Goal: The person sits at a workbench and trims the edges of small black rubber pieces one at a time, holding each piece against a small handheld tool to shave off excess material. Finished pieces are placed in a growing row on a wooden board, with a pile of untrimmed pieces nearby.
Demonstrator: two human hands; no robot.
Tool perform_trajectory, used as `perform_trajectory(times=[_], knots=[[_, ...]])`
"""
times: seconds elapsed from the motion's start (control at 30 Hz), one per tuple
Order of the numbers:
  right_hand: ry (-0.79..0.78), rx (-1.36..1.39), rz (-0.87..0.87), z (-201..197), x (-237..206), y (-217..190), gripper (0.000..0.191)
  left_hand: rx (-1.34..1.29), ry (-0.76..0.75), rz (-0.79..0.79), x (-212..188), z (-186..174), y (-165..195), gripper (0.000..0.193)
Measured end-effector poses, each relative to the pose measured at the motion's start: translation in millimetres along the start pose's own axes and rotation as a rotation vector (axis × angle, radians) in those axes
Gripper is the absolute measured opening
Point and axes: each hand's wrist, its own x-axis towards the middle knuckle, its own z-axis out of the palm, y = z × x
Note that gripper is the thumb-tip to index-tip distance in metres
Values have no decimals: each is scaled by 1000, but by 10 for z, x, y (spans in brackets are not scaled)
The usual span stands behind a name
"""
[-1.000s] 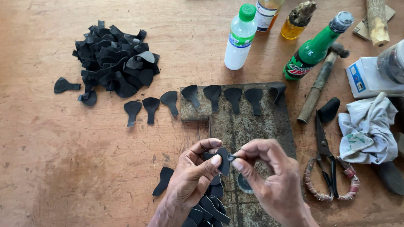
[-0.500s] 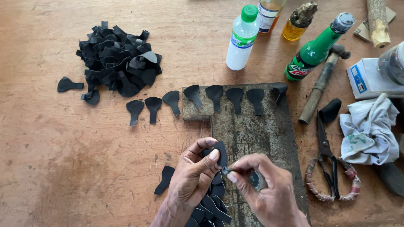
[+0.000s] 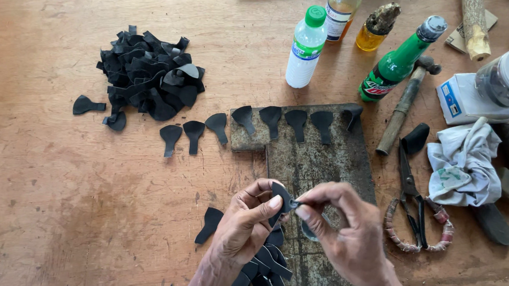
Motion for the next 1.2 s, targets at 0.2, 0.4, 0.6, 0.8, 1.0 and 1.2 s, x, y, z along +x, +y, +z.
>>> perform_trajectory(times=[0.2,0.4,0.6,0.8,1.0,1.2], knots=[[56,-42,-63,74,-34,21,19,-50,-31,-15,-11,1,-25,23],[49,71,-7,41,-45,30,20,-15,-118,18,-14,-16,-29,25],[-131,-8,25,-126,-21,33,20,34,-117,39,-24,-39,-1,25],[-76,22,-54,-103,-55,12,20,36,-137,54,-37,-46,7,26],[-34,-24,-13,4,-64,100,18,72,-100,-14,-54,-58,-1,25],[-13,-30,-62,40,-70,101,17,-8,-33,-55,-21,-57,-20,24]])
